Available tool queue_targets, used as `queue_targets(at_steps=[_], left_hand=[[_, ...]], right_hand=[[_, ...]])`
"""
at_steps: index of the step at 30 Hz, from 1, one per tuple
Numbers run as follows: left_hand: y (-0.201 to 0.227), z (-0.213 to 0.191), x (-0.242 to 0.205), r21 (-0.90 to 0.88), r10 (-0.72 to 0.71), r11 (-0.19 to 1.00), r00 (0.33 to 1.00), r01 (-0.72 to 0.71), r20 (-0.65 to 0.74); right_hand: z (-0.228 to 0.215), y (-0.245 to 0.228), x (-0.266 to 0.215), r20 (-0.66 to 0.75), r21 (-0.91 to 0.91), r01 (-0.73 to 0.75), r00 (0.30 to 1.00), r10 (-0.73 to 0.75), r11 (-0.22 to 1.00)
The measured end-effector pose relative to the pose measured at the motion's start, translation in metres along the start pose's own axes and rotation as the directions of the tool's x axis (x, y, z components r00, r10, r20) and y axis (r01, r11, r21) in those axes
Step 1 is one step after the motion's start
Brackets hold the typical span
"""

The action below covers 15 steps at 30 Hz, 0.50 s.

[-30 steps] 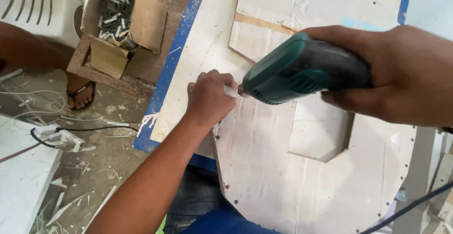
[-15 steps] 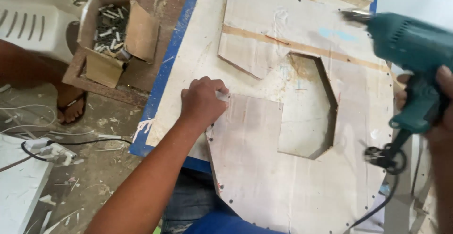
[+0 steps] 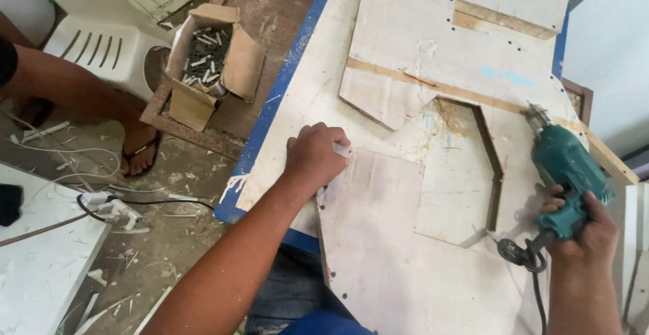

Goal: The person aligns a small wooden panel onto a larger board and uses a power drill to drive screws into pre-drilled holes. They then switch to a screwdriver to tighten the screws by hand, repeating the process for additional fasteners.

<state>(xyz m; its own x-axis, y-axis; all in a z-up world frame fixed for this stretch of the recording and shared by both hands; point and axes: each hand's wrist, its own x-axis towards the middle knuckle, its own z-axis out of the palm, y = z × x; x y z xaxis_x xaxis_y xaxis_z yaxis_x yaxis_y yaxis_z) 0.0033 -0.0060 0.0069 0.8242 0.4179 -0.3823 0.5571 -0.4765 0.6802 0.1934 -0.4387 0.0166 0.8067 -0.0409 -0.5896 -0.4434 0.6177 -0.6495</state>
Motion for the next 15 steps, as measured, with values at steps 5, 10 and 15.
queue_targets(at_steps=[5,10,15], left_hand=[[0.001,0.001,-0.001,0.023,0.007,1.0,1.0,-0.007,0.007],[0.004,-0.001,0.0,0.031,0.008,0.999,1.0,-0.009,0.028],[0.001,-0.002,0.0,0.018,0.0,1.0,1.0,0.0,0.012]], right_hand=[[-0.053,-0.03,0.048,-0.174,-0.732,0.004,0.966,-0.192,0.682],[-0.01,-0.029,-0.026,-0.118,-0.979,-0.047,0.926,-0.359,0.2],[0.017,-0.007,-0.06,0.264,-0.775,-0.163,0.794,-0.548,-0.61]])
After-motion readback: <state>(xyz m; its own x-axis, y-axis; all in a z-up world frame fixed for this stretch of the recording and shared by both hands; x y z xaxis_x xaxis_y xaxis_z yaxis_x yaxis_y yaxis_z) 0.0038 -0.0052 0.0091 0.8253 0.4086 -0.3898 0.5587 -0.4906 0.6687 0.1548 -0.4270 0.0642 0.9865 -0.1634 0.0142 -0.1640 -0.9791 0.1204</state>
